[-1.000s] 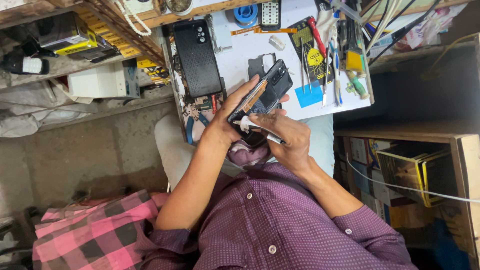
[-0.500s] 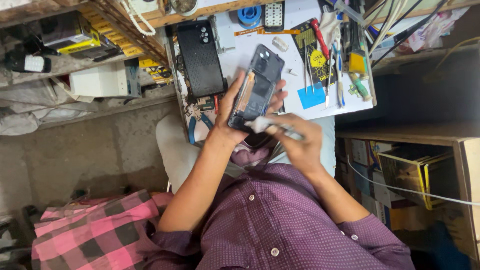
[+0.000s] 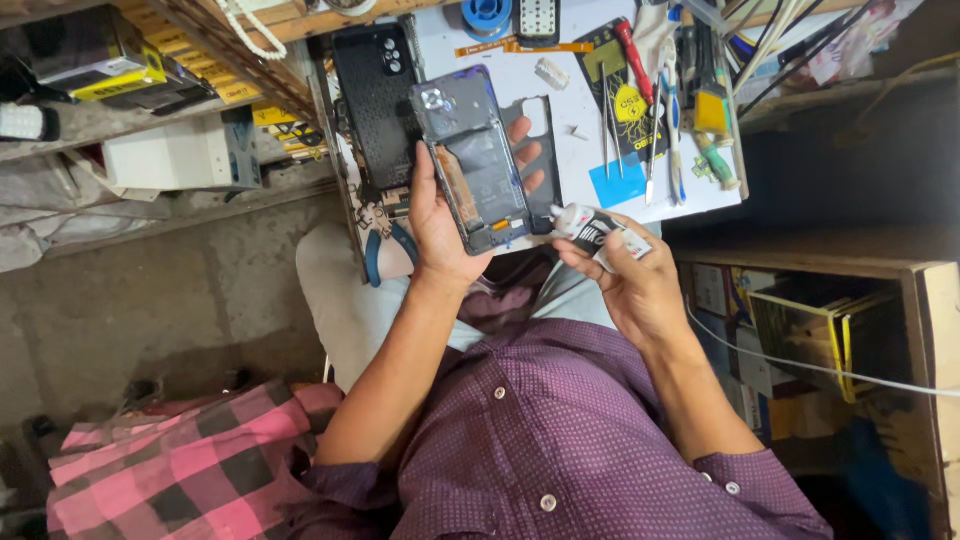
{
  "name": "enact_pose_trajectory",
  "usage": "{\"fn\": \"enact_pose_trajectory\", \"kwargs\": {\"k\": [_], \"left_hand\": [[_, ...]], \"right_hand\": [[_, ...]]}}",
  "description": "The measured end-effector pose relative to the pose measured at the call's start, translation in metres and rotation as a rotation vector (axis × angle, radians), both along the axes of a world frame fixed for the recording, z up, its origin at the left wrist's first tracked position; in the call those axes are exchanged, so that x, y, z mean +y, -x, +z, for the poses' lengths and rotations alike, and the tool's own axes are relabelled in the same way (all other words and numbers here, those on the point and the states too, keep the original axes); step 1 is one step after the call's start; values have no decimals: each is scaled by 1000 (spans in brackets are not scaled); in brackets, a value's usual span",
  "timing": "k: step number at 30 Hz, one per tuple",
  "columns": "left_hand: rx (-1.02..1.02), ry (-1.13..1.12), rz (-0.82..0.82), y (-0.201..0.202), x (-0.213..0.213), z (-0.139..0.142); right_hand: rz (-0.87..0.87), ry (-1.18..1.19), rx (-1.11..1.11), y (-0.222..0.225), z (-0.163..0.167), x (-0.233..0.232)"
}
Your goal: The person holds a disassembled smartphone in one hand and wipes its inner frame and back with a cloth, applying liquid from a small bottle onto the cloth while cleaning. The person then sets the phone on the bench and uses a red screwdriver to work on the phone's screws.
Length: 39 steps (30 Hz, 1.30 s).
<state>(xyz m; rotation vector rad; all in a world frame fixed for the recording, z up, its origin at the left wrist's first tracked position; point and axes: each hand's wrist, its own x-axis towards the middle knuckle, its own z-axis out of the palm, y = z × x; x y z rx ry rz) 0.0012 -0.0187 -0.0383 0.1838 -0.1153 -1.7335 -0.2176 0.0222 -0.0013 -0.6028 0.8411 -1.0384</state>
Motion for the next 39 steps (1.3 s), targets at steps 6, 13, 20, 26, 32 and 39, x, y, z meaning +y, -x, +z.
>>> {"fn": "enact_pose_trajectory", "kwargs": {"k": [6,13,20,26,32,39], "left_hand": [[-100,36,110,-2,3,-4],[-253,90,212,0,5,7],[-302,100,217,7,6,13],[-317,112,206,12,7,16],[-338,119,205,15,9,18],[-340,127,206,17,9,20]], "right_hand": [[16,77,206,-14,-21,11],[23,260,441,-26,-30,23],[12,546,734,-24,-21,24],[22,667,868,-22,-12,22],[18,706,899,-21,-10,21],[4,765,939,-21,-5,21]]}}
